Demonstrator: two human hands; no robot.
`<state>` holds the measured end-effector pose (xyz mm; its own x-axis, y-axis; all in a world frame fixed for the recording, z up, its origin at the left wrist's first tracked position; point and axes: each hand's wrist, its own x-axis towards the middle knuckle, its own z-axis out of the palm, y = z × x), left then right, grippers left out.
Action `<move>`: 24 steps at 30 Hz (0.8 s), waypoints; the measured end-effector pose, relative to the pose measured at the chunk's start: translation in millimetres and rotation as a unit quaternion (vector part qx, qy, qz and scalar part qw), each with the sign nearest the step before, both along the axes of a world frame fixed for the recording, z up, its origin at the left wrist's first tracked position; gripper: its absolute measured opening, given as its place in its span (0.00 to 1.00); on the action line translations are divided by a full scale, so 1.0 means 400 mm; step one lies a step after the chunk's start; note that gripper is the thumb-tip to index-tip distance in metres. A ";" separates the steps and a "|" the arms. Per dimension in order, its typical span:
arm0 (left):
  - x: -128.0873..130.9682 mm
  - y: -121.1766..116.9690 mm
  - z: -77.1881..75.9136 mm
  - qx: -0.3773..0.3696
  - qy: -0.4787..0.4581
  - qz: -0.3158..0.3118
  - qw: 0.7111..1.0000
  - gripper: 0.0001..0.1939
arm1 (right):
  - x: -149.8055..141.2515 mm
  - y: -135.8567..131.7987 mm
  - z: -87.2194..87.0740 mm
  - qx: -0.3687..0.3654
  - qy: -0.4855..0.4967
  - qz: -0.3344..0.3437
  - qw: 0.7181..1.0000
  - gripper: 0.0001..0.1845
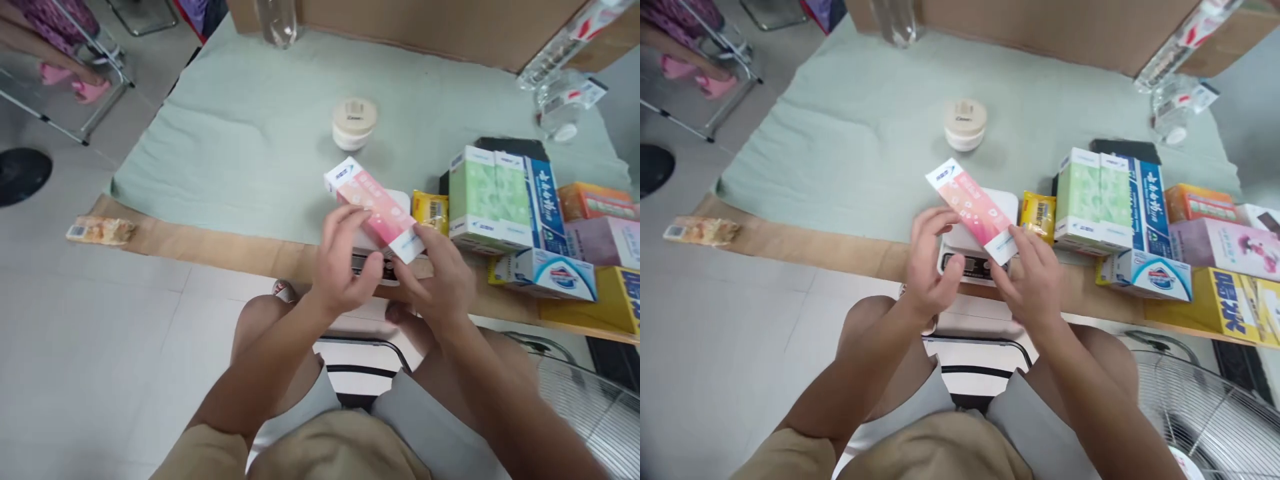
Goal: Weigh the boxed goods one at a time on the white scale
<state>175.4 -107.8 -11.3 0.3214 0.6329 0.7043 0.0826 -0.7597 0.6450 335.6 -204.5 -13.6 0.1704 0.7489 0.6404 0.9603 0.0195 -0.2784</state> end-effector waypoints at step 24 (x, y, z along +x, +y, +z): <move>0.026 0.171 -0.054 -0.268 0.003 0.076 0.960 0.31 | 0.032 0.000 -0.046 -0.018 0.140 0.043 0.989 0.26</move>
